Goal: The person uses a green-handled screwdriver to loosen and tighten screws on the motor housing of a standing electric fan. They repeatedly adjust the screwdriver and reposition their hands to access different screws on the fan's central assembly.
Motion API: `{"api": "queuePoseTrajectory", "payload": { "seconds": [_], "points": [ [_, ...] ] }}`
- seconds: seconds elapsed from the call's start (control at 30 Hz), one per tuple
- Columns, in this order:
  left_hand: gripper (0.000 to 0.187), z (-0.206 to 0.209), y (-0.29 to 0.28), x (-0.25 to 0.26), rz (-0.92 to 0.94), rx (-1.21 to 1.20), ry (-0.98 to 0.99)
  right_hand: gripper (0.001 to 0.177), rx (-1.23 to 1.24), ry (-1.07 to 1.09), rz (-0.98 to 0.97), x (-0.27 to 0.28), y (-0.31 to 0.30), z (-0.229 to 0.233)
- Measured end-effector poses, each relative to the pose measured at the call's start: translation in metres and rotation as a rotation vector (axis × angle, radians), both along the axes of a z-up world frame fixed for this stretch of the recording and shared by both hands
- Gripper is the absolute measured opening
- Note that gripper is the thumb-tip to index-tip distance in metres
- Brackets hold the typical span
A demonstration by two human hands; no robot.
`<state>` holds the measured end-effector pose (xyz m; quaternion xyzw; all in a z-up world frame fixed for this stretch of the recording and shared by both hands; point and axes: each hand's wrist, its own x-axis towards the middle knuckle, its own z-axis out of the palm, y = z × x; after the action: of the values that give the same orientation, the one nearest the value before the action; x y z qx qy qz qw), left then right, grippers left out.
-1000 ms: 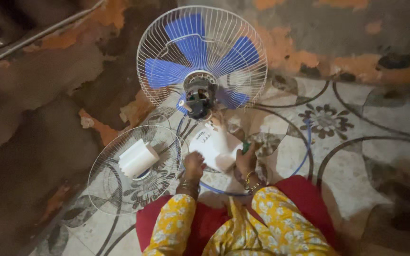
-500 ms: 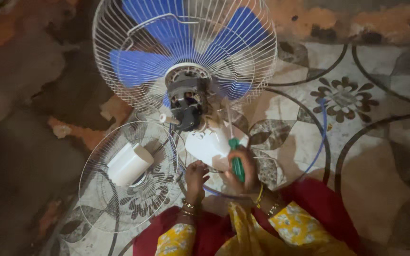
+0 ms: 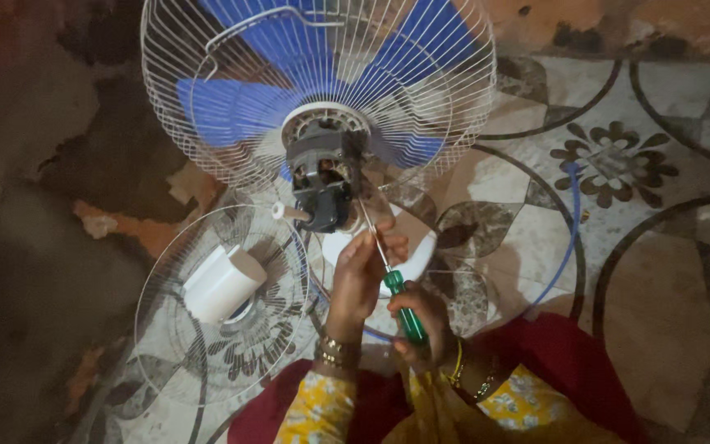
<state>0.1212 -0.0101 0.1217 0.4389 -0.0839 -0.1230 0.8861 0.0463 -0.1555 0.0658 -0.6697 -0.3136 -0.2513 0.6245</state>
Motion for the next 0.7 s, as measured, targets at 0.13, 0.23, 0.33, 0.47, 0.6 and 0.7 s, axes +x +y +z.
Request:
{"api": "queuePoseTrajectory", "payload": {
  "seconds": [0.13, 0.23, 0.33, 0.47, 0.6, 0.7],
  "points": [
    [0.042, -0.009, 0.002, -0.023, -0.051, 0.016, 0.038, 0.055, 0.093, 0.137, 0.031, -0.003, 0.001, -0.003],
    [0.043, -0.013, 0.002, -0.028, -0.078, -0.042, 0.068, 0.057, 0.084, 0.211, 0.057, -0.005, 0.003, -0.003],
    [0.042, -0.015, 0.005, -0.033, -0.110, -0.081, 0.068, 0.053, 0.008, 0.080, 0.004, -0.004, 0.000, -0.002],
    [0.039, -0.015, 0.006, -0.032, -0.133, -0.066, 0.062, 0.053, -0.048, -0.034, -0.084, -0.002, 0.000, 0.001],
    [0.039, -0.013, 0.007, -0.030, -0.094, -0.066, 0.105, 0.052, -0.056, 0.026, -0.042, -0.001, 0.003, 0.003],
    [0.039, -0.011, 0.006, -0.031, -0.110, -0.077, 0.086, 0.053, -0.055, 0.021, -0.035, 0.001, 0.002, 0.002]
  ]
}}
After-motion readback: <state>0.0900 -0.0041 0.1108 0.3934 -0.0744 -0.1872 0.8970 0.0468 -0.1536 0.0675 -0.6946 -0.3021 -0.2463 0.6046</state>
